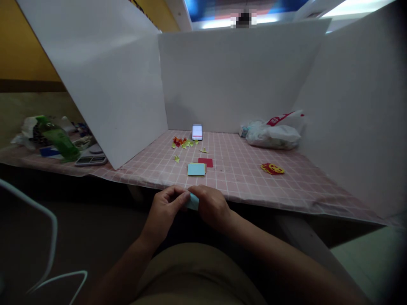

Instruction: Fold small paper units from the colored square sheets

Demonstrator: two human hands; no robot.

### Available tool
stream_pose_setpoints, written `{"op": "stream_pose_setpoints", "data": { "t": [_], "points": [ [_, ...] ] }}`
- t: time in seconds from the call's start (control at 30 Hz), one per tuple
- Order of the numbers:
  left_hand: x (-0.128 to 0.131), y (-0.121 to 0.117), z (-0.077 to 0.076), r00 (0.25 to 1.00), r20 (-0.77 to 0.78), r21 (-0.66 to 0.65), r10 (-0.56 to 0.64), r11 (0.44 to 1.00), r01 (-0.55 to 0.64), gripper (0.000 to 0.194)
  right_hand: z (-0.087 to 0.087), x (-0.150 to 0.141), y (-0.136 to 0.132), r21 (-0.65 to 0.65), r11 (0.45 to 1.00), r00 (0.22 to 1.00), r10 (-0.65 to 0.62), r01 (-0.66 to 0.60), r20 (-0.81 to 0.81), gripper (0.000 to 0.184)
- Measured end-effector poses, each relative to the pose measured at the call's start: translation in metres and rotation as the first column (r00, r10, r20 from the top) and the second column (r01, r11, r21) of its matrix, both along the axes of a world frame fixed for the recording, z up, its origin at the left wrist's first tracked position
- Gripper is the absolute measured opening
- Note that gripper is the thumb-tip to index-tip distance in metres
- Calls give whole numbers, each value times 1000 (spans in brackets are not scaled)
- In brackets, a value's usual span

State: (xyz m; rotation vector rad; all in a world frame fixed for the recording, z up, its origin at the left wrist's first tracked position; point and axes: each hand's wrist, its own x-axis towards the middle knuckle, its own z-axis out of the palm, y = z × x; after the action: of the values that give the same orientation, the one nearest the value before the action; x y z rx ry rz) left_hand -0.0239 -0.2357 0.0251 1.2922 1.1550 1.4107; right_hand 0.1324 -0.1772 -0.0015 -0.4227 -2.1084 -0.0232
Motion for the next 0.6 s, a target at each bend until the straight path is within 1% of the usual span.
{"op": "stream_pose_setpoints", "data": {
  "t": [0.1, 0.3, 0.43, 0.6],
  "points": [
    [0, 0, 0, 1000, 5, -16, -8, 1000, 8, 19, 0, 0, 1, -6, 1000, 1000, 11, -11, -5, 23],
    [-3, 1, 1, 1000, 6, -9, -8, 1000, 8, 19, -7, 0, 3, -22, 998, 996, -60, 62, 68, 26],
    [-7, 2, 1, 1000, -16, -5, -18, 1000, 18, 20, -8, -1, 5, 0, 1000, 999, -18, 18, 37, 32],
    [-8, 6, -3, 1000, 3, -60, -5, 998, 6, 21, -3, -3, 5, -70, 997, 998, 36, -39, -42, 33]
  ]
}}
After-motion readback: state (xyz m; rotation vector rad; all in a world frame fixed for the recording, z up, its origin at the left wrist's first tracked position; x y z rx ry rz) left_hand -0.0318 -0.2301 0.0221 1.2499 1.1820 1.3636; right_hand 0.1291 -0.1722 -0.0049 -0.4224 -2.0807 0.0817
